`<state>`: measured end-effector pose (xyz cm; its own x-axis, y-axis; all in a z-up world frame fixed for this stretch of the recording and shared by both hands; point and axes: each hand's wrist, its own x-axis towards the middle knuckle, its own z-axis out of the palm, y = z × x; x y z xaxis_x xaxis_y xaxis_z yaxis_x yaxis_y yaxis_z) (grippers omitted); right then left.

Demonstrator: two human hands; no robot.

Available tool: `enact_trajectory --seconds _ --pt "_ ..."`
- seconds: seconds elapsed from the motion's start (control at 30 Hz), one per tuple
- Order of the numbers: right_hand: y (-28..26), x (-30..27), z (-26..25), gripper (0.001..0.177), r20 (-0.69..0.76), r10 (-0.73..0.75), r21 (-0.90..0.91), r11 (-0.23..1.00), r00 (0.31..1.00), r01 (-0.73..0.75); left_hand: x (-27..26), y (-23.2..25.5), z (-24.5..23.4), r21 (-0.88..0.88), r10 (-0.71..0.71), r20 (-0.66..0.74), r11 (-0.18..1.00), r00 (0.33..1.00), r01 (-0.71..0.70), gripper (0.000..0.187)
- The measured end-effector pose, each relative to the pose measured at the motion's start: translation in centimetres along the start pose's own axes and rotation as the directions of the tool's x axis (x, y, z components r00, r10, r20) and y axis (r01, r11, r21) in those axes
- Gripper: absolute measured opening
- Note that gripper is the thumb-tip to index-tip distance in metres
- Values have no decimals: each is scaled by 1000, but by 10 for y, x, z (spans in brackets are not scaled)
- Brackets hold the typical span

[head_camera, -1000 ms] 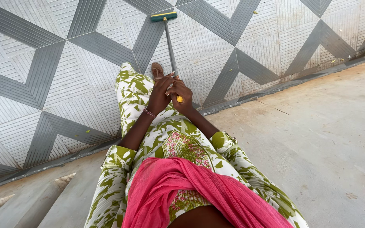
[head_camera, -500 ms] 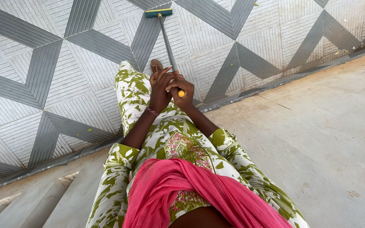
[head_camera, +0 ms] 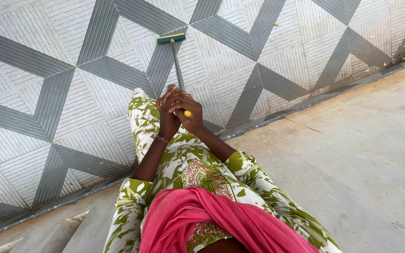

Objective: The person sweeps a tiled floor using a long-handled squeegee, pushing and pulling it across the surface.

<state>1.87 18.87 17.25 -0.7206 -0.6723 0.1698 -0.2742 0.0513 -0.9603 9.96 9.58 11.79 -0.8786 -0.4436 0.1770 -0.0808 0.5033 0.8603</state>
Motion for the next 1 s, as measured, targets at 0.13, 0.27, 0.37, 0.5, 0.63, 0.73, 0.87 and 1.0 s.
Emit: enact_trajectory --seconds 0.13,0.27,0.37,0.5,0.63,0.73,0.87,1.0 --pt "28 -5 15 15 27 -170 -44 984 985 171 1 -28 14 -56 -76 -3 996 997 76 33" --pt "60 -16 22 16 98 9 -46 999 995 -5 0 -56 24 22 -122 75 992 990 121 29" --pt "52 -20 9 16 122 -48 -42 998 991 54 -2 -33 17 -16 -55 33 998 998 55 35" --pt "18 -36 -11 13 -169 -35 -4 999 985 34 -17 20 4 -20 -23 9 1000 1000 23 49" --pt "20 -36 -22 13 -146 -269 -114 961 952 254 -19 12 15 -74 34 100 997 994 -27 49" --pt "32 -37 -3 15 67 -247 -247 935 967 256 -15 -12 28 -216 -27 98 975 995 47 40" --pt "32 -33 12 23 172 -61 -300 947 983 112 -13 -14 20 -502 -391 227 738 892 451 45" --pt "19 -28 3 25 157 -221 -359 895 963 263 -24 9 8 -117 -125 79 984 989 134 52"
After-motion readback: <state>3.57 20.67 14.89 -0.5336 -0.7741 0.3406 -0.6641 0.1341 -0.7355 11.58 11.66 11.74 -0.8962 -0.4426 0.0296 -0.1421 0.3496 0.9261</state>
